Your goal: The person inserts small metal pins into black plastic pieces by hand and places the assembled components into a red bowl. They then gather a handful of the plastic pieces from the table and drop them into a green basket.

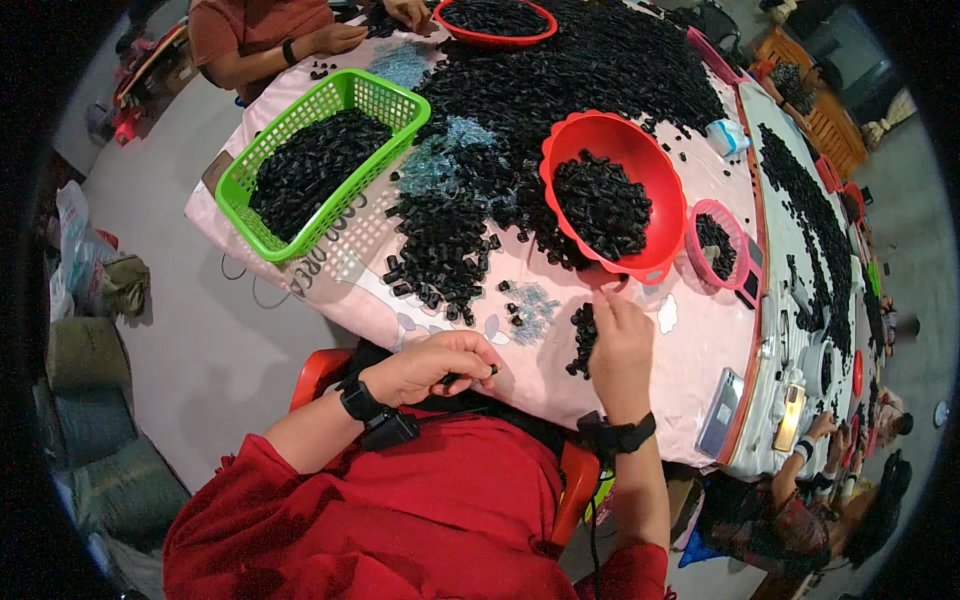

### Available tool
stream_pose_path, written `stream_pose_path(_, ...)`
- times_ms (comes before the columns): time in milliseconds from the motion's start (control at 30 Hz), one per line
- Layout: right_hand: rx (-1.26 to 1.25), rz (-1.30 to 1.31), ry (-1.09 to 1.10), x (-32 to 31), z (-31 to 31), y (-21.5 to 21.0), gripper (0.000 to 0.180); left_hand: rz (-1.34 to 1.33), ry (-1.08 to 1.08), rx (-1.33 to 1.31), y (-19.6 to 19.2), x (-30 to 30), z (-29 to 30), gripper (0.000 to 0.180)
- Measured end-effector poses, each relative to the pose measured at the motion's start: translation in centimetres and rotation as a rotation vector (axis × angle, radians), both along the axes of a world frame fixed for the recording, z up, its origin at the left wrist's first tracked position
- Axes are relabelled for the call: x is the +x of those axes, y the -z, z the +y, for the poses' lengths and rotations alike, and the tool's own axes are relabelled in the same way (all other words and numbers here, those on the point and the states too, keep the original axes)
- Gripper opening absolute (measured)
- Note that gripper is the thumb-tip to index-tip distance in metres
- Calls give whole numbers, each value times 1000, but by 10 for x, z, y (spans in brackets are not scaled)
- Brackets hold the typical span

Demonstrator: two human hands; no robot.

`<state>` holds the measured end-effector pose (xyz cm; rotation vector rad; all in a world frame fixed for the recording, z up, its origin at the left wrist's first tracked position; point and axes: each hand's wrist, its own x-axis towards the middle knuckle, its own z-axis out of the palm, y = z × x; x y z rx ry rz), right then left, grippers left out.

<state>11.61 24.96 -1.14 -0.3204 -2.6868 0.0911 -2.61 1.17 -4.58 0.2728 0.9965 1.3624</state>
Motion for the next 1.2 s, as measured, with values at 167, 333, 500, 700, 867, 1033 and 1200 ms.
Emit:
stream_pose_path(167,10,3,-120,-8,-13,7,32,4,-17,-2,-2,0,-2,15)
stream_pose_path(333,28,-45,-113,0,-4,5,27,-10,-7,-4,-2,-1,-2,15)
stream_pose_path(500,4,-35,-55,12,3,4,25,-14,-9,6,-2,-1,-1,15)
stream_pose_path(700,37,19,-35,24,-16,4,37,-12,-8,-10,-2,-1,-2,15)
stream_pose_path(867,83,-82,-109,23,-36,4,44,-2,-10,-9,-2,0,0,15)
stream_pose_path(1033,126,-85,-78,16,-13,12,41,4,8,-30,-7,-1,0,14)
stream_pose_path(1200,167,-66,-74,13,1,18,38,-5,-16,-12,-3,-1,-3,15)
